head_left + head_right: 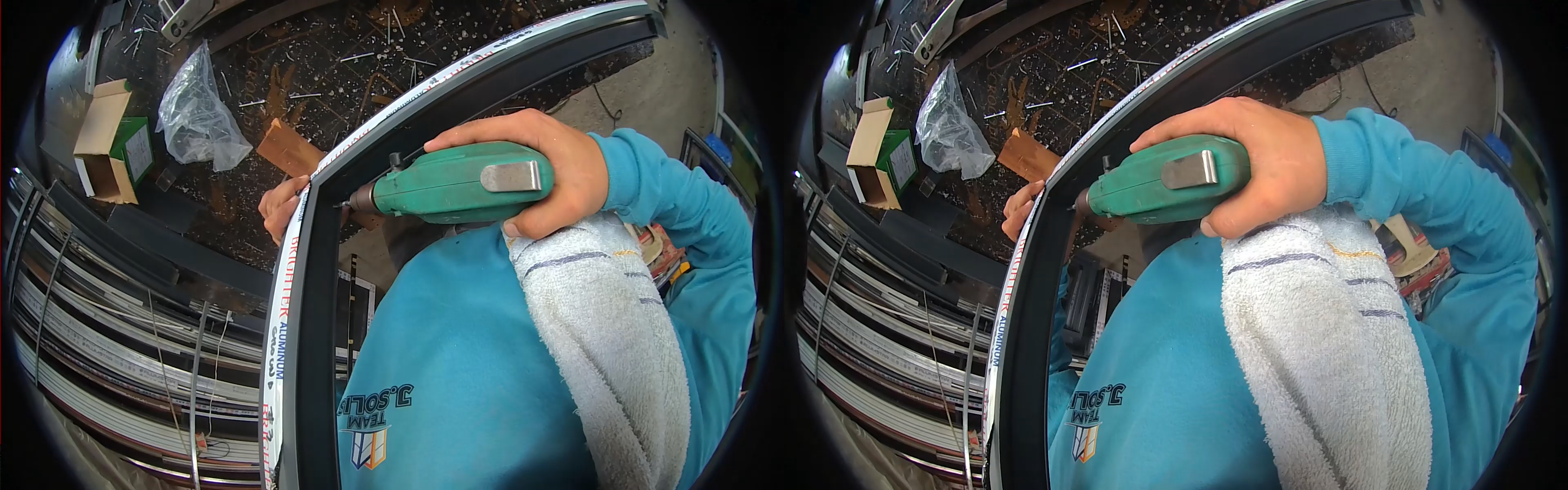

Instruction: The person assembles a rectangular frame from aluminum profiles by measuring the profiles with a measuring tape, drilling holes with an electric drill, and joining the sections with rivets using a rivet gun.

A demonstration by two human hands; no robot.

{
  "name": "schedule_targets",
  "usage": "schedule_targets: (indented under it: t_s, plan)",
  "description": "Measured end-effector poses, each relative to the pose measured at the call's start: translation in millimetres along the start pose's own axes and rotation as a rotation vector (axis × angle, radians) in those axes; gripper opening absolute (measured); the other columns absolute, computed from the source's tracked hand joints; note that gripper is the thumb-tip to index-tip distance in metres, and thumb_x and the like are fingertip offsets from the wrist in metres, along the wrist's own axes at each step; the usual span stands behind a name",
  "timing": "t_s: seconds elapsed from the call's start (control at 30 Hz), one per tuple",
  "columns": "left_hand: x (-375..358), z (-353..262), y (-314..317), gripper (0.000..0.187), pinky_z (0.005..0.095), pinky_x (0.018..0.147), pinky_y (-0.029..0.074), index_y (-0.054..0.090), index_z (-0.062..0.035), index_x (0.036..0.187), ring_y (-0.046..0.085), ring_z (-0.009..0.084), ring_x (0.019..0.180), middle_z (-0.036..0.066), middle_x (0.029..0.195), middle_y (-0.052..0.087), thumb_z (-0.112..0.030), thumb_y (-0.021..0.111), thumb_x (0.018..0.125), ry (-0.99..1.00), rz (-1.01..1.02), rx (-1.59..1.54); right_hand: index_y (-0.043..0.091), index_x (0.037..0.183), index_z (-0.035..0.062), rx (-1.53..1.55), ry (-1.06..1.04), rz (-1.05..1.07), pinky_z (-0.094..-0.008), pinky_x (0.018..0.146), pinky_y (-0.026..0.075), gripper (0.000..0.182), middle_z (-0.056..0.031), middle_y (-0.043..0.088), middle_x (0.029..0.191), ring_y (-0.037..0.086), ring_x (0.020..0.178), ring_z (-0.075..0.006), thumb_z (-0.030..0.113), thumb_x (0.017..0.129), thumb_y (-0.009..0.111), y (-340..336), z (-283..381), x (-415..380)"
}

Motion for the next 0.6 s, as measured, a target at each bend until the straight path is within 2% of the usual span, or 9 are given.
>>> schedule_targets:
  t_s: [0.17, 0.3, 0.33, 0.4, 0.5, 0.6]
  plan:
    - [-9.6, 9.8, -3.6, 0.063, 0.0384, 0.081, 0.043, 0.049, -0.0067, 0.107, 0.065, 0.0211, 0.078, 0.014, 0.095, 0.067, -0.029, 0.088, 0.063, -0.001, -0.114, -0.078, 0.057, 0.126, -0.0010, -0.002, 0.017, -0.010, -0.0370, 0.092, 0.053, 0.070, -0.0178, 0.067, 0.111, 0.066, 0.097, -0.0262, 0.014, 0.060, 0.072, -1.7, 3.6, 3.3]
    - [-3.5, 6.6, -2.5, 0.047, 0.0375, 0.078, 0.044, 0.053, -0.0057, 0.097, 0.066, 0.0206, 0.076, 0.014, 0.094, 0.069, -0.030, 0.083, 0.070, -0.054, -0.059, -0.018, 0.057, 0.126, -0.0011, -0.065, -0.022, 0.003, -0.0373, 0.091, 0.054, 0.070, -0.0188, 0.067, 0.109, 0.068, 0.096, -0.0278, 0.014, 0.060, 0.072, -1.9, 3.6, 1.0]
    - [1.1, 2.8, -0.6, 0.044, 0.0371, 0.078, 0.044, 0.053, -0.0056, 0.095, 0.066, 0.0205, 0.076, 0.014, 0.093, 0.069, -0.030, 0.081, 0.072, -0.071, -0.028, 0.024, 0.053, 0.130, -0.0008, -0.105, -0.028, 0.021, -0.0371, 0.093, 0.053, 0.074, -0.0188, 0.066, 0.113, 0.067, 0.099, -0.0277, 0.013, 0.059, 0.071, -0.2, 3.5, 0.1]
    - [-3.0, 12.7, -2.1, 0.041, 0.0372, 0.076, 0.045, 0.053, -0.0055, 0.095, 0.066, 0.0206, 0.076, 0.015, 0.094, 0.069, -0.030, 0.079, 0.075, -0.021, -0.093, -0.119, 0.046, 0.138, -0.0002, -0.187, -0.044, 0.057, -0.0368, 0.096, 0.051, 0.084, -0.0187, 0.064, 0.119, 0.066, 0.104, -0.0275, 0.012, 0.059, 0.071, 2.1, 3.5, -1.3]
    - [-8.0, 13.6, -3.8, 0.040, 0.0378, 0.076, 0.045, 0.052, -0.0050, 0.096, 0.066, 0.0212, 0.076, 0.016, 0.093, 0.069, -0.029, 0.078, 0.075, -0.050, -0.092, -0.120, 0.047, 0.138, 0.0014, -0.263, -0.083, 0.068, -0.0366, 0.095, 0.052, 0.085, -0.0187, 0.065, 0.117, 0.067, 0.103, -0.0279, 0.011, 0.057, 0.071, 5.6, 10.7, 0.1]
    - [-6.8, 8.5, -7.4, 0.041, 0.0382, 0.076, 0.045, 0.052, -0.0045, 0.097, 0.065, 0.0218, 0.076, 0.017, 0.093, 0.068, -0.029, 0.077, 0.076, -0.019, -0.048, -0.012, 0.056, 0.127, -0.0002, -0.246, -0.062, -0.008, -0.0350, 0.089, 0.054, 0.071, -0.0153, 0.068, 0.109, 0.068, 0.096, -0.0243, 0.015, 0.060, 0.074, 4.3, 14.5, 5.0]
Point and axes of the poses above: each hand's wrist, its own x-axis towards the middle knuckle, its own y-axis out of the palm, z = x × y, the point moved 9 cm from there along x, towards the middle knuckle
